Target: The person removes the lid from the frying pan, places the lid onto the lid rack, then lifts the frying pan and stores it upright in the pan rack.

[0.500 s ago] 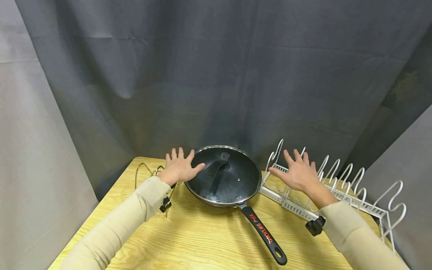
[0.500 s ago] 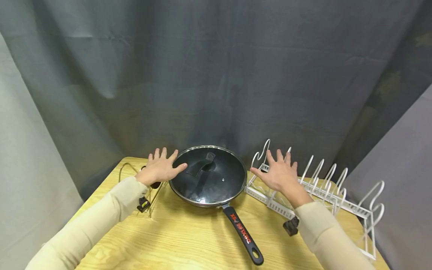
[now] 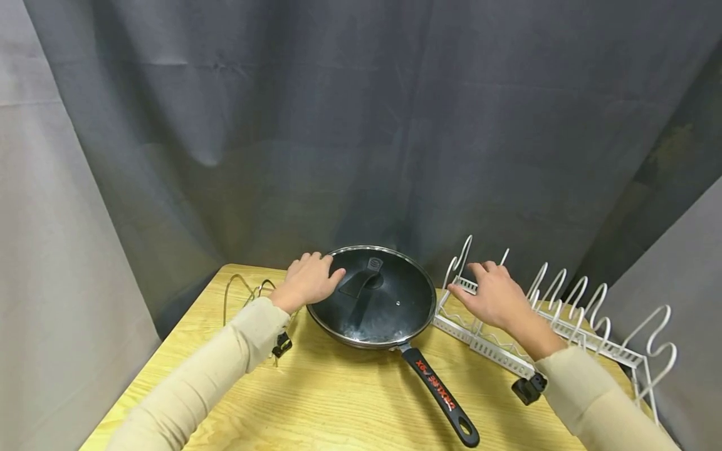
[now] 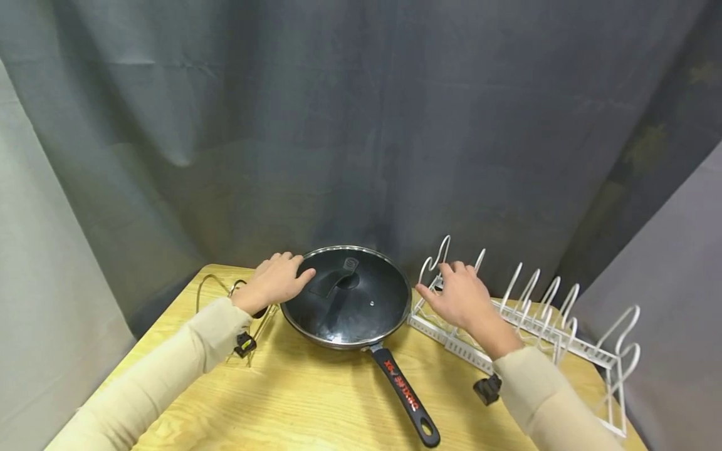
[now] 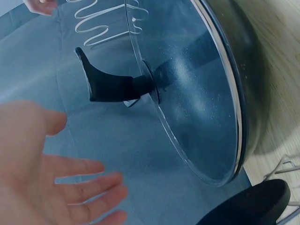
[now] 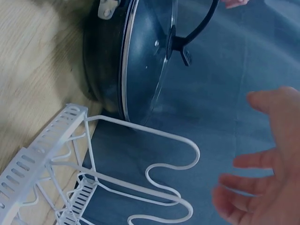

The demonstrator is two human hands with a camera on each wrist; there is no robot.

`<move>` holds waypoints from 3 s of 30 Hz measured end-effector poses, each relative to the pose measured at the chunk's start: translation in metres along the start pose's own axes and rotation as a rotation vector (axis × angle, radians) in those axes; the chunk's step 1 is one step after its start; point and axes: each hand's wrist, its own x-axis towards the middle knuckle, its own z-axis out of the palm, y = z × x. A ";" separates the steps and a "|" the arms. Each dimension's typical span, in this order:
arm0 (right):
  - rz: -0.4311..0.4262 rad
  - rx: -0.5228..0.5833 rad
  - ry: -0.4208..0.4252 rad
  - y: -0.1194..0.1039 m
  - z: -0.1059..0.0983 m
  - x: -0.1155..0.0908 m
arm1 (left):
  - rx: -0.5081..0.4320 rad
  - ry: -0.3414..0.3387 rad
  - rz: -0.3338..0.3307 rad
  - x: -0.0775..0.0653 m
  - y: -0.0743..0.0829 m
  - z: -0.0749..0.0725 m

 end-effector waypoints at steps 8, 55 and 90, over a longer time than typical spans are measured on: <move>-0.052 0.038 -0.036 -0.007 0.006 -0.011 | -0.070 0.030 0.010 0.005 0.012 0.010; 0.055 0.855 -0.642 -0.042 0.070 -0.090 | -1.446 -0.287 -0.230 0.035 0.028 0.059; 0.266 1.329 -0.786 -0.049 0.082 -0.110 | -2.214 -0.737 -0.234 0.052 0.018 0.072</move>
